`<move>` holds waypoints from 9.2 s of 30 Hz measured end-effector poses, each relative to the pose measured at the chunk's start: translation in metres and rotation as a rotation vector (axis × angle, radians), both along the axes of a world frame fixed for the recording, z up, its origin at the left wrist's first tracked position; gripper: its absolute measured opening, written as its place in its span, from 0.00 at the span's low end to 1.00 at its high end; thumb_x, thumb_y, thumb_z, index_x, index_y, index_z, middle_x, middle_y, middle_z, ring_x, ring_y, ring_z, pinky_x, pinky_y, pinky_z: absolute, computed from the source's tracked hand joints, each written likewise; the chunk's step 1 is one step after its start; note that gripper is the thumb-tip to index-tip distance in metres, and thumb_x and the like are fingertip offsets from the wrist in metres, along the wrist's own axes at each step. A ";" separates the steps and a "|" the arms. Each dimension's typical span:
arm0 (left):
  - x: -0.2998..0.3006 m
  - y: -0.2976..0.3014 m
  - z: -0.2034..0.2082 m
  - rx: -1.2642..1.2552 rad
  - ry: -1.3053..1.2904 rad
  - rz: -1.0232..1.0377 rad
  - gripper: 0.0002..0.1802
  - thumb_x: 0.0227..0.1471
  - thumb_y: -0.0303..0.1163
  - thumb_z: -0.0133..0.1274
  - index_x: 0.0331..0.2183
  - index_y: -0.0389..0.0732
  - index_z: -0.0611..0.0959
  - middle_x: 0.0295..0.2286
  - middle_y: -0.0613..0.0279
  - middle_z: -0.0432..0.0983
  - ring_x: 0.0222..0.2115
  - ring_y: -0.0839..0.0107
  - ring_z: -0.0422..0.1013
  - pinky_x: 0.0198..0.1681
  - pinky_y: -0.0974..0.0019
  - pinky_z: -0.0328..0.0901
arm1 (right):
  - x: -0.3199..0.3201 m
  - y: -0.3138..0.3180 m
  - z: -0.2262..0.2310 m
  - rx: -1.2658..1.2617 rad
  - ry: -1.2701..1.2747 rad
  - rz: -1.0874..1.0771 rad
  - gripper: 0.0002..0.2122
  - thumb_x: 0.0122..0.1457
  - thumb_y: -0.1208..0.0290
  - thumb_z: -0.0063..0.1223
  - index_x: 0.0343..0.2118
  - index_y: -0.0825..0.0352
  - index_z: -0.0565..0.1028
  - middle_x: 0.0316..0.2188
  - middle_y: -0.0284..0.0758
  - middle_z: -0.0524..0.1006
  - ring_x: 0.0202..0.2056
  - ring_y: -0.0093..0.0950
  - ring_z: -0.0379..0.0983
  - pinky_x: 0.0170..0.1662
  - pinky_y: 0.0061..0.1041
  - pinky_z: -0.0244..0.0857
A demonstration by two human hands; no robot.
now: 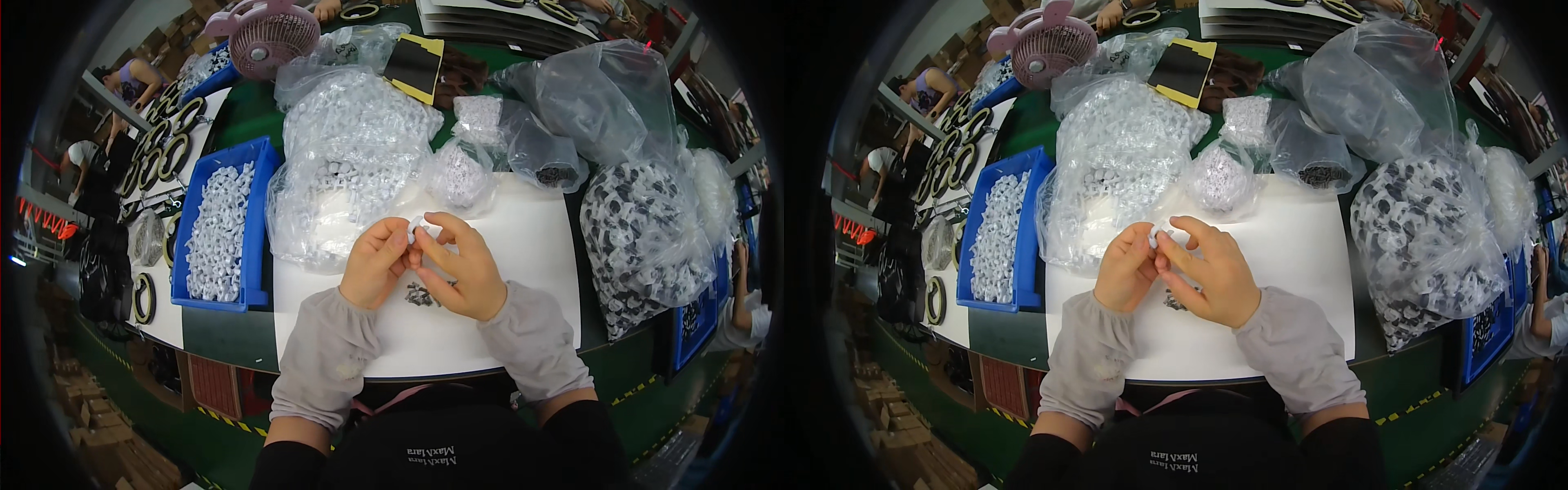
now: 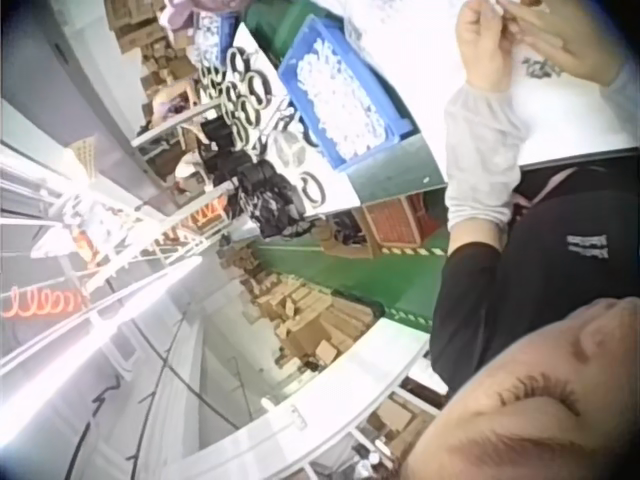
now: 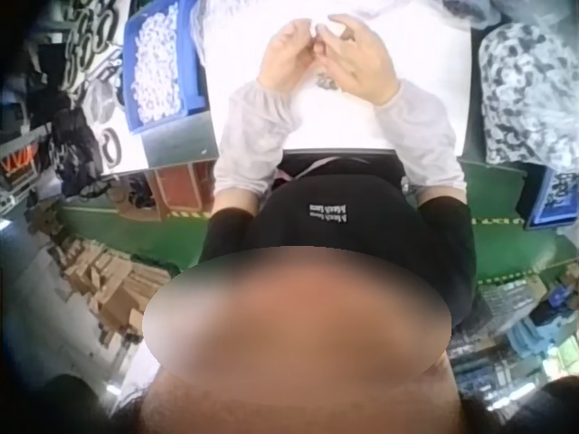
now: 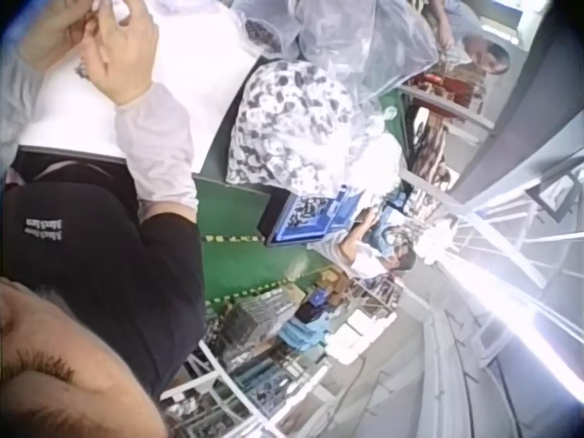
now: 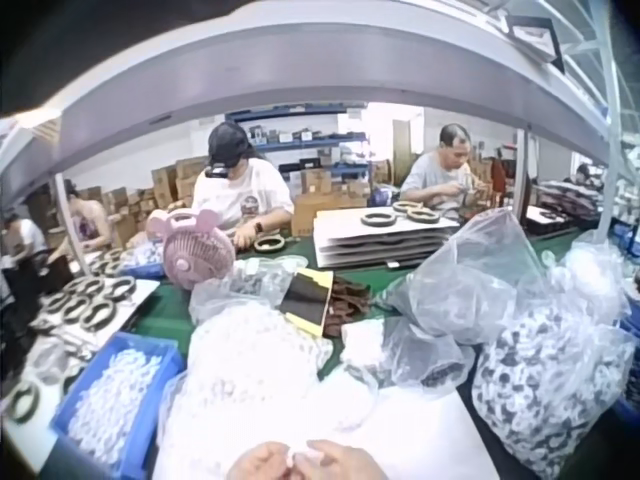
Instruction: The person assembles small plastic clips by inserting metal components into them by hand.
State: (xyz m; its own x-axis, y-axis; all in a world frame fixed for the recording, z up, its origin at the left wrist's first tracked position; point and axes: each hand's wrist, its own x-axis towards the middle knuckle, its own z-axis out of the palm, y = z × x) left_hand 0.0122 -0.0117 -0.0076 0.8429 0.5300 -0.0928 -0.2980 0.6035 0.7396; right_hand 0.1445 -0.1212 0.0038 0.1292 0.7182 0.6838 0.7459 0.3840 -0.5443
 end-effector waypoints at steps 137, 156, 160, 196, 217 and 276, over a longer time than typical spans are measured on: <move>-0.030 0.054 0.010 0.070 0.017 0.343 0.11 0.55 0.28 0.47 0.42 0.41 0.72 0.36 0.63 0.70 0.34 0.76 0.67 0.40 0.72 0.64 | -0.005 -0.007 -0.024 -0.545 -0.052 0.124 0.04 0.48 0.74 0.55 0.28 0.60 0.77 0.26 0.26 0.70 0.34 0.26 0.67 0.39 0.29 0.53; -0.001 -0.008 0.014 0.163 0.126 -0.085 0.10 0.56 0.30 0.47 0.40 0.38 0.71 0.28 0.65 0.71 0.29 0.77 0.68 0.36 0.74 0.64 | -0.001 -0.005 0.000 0.042 0.333 -0.008 0.07 0.47 0.84 0.54 0.30 0.69 0.72 0.32 0.38 0.69 0.30 0.25 0.67 0.32 0.20 0.63; 0.000 -0.007 0.010 0.101 0.067 -0.111 0.10 0.57 0.34 0.44 0.39 0.38 0.71 0.28 0.65 0.71 0.29 0.76 0.68 0.36 0.73 0.64 | -0.004 -0.006 0.004 0.085 0.278 -0.077 0.08 0.45 0.83 0.55 0.30 0.69 0.75 0.33 0.37 0.68 0.29 0.26 0.68 0.31 0.20 0.64; -0.007 0.000 -0.004 0.123 0.013 -0.018 0.10 0.52 0.27 0.52 0.38 0.37 0.73 0.31 0.63 0.74 0.31 0.76 0.70 0.35 0.73 0.66 | -0.004 -0.006 0.007 0.098 -0.156 -0.118 0.21 0.35 0.82 0.49 0.40 0.69 0.73 0.39 0.37 0.71 0.29 0.31 0.67 0.34 0.29 0.58; -0.009 0.017 0.004 0.019 -0.303 0.070 0.17 0.51 0.42 0.52 0.36 0.41 0.68 0.24 0.68 0.59 0.26 0.75 0.56 0.32 0.70 0.55 | -0.011 0.010 -0.031 -0.265 -0.176 -0.028 0.06 0.44 0.73 0.57 0.27 0.61 0.75 0.27 0.27 0.71 0.31 0.26 0.67 0.38 0.28 0.55; -0.040 0.049 0.026 -0.118 -0.757 0.336 0.20 0.49 0.40 0.55 0.41 0.43 0.69 0.27 0.67 0.68 0.28 0.76 0.64 0.35 0.72 0.60 | -0.002 -0.003 -0.003 -0.137 0.611 -0.017 0.06 0.52 0.76 0.55 0.24 0.70 0.69 0.20 0.31 0.70 0.23 0.20 0.63 0.29 0.18 0.60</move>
State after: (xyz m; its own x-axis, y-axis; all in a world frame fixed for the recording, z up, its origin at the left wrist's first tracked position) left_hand -0.0276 0.0369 0.0182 0.4983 0.7867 0.3644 -0.8670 0.4545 0.2043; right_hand 0.1428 -0.1245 0.0005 0.4801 0.7887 0.3840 0.2894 0.2709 -0.9181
